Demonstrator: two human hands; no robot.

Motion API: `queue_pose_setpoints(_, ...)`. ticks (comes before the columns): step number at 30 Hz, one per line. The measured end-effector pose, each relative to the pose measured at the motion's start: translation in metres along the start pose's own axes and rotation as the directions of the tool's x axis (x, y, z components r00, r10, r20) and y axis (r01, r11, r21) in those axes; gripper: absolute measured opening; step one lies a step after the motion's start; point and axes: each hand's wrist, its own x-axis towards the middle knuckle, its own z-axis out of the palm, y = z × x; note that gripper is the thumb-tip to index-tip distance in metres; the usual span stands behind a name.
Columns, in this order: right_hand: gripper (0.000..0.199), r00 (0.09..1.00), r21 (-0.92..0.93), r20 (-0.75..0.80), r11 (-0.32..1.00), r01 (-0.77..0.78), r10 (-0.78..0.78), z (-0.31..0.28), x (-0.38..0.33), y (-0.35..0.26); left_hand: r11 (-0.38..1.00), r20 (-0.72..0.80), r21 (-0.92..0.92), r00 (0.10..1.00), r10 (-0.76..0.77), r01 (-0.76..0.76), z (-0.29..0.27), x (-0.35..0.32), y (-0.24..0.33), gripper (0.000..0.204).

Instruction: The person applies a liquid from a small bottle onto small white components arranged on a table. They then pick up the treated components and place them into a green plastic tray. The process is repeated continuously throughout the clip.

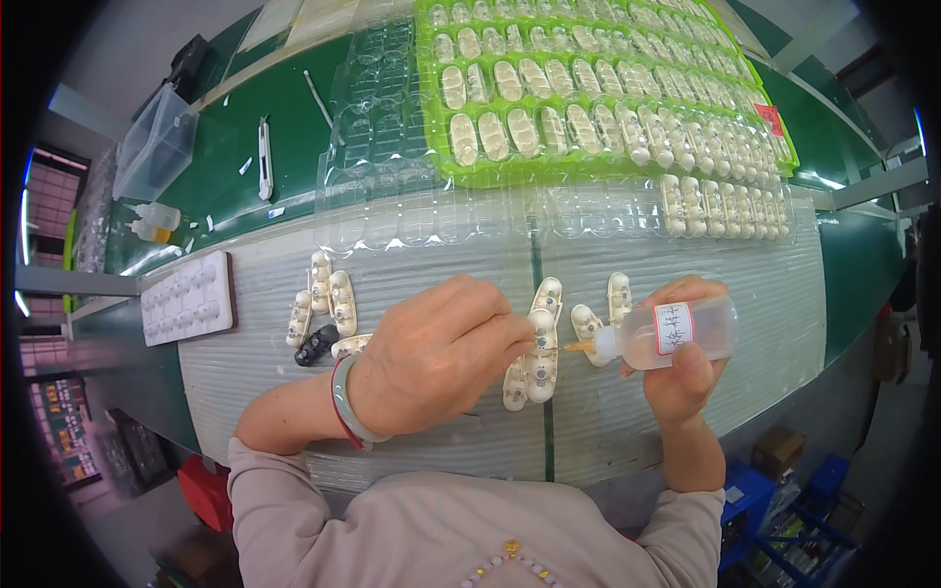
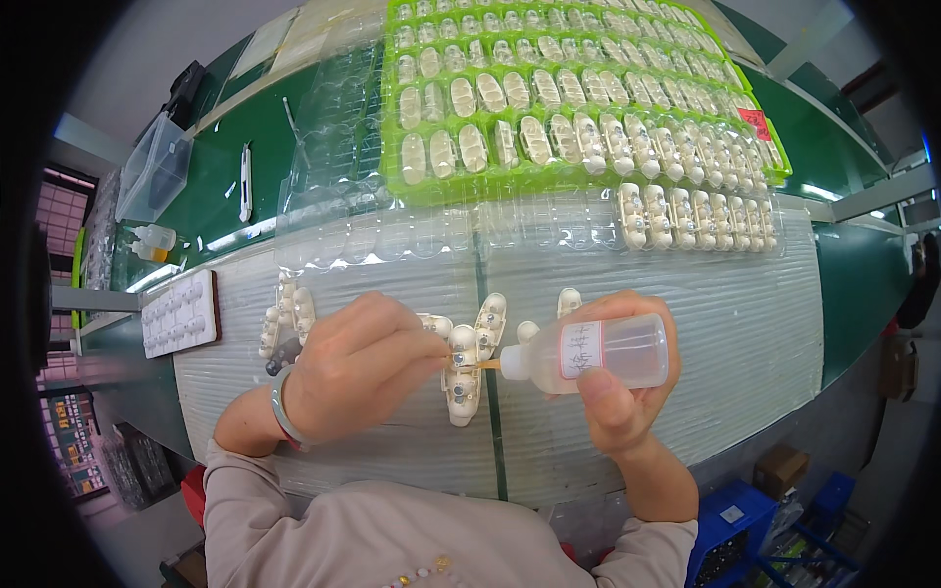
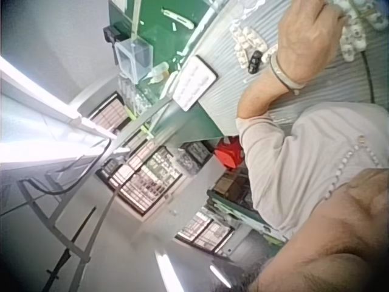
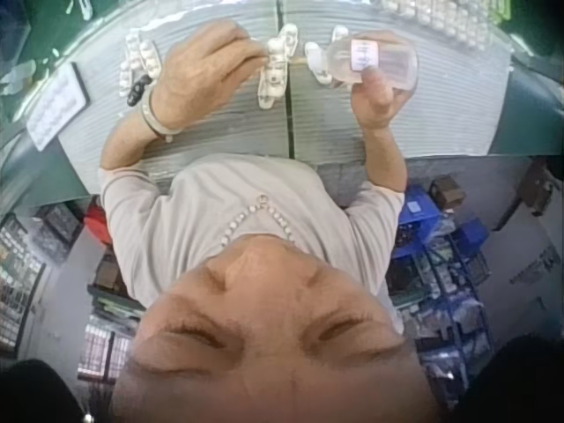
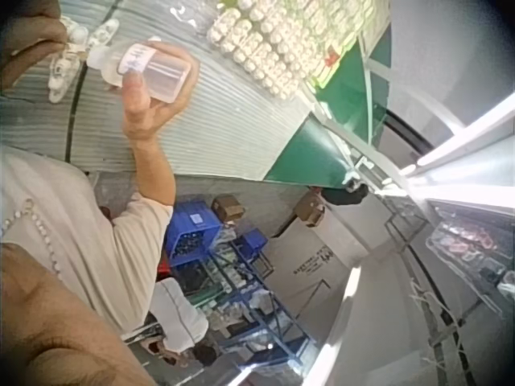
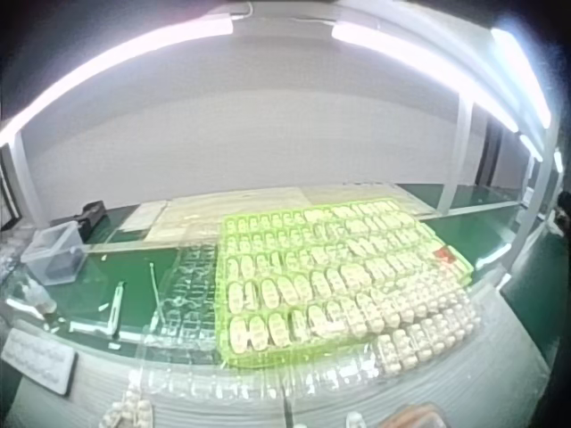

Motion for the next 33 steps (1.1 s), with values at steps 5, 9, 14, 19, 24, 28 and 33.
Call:
queue_pose_setpoints(5,0.048,1.0,-0.085,-0.012,0.996,0.001,-0.002,0.001,0.0,0.002,1.0,0.018,-0.009,1.0,0.006,-0.006,0.0,-0.001,0.0,0.016)
queue_pose_setpoints(9,0.047,1.0,-0.11,-0.004,0.994,0.002,-0.002,-0.002,0.0,0.003,1.0,0.0,-0.019,1.0,0.02,-0.02,0.001,0.0,0.0,0.013)
queue_pose_setpoints(14,0.047,1.0,-0.165,0.001,0.986,0.011,-0.011,-0.006,0.001,0.007,1.0,0.011,-0.022,1.0,-0.004,0.004,0.0,0.0,0.0,0.018)
queue_pose_setpoints(19,0.047,1.0,-0.072,-0.014,0.997,-0.002,0.001,0.001,0.002,0.001,1.0,-0.004,-0.019,1.0,0.003,-0.003,-0.001,0.0,0.0,0.018)
queue_pose_setpoints(24,0.049,0.998,-0.069,0.048,0.997,0.031,-0.028,-0.004,0.001,0.004,1.0,-0.014,0.01,1.0,-0.007,0.007,-0.005,0.002,-0.001,0.019)
queue_pose_setpoints(28,0.051,0.995,-0.112,0.099,0.993,0.038,-0.027,-0.008,0.0,0.006,1.0,-0.021,0.02,1.0,-0.008,0.009,-0.006,0.002,-0.002,0.019)
queue_pose_setpoints(33,0.051,0.993,-0.12,0.113,0.992,0.034,-0.02,-0.009,0.0,0.007,1.0,-0.015,0.02,1.0,-0.004,0.005,-0.005,0.001,-0.005,0.018)
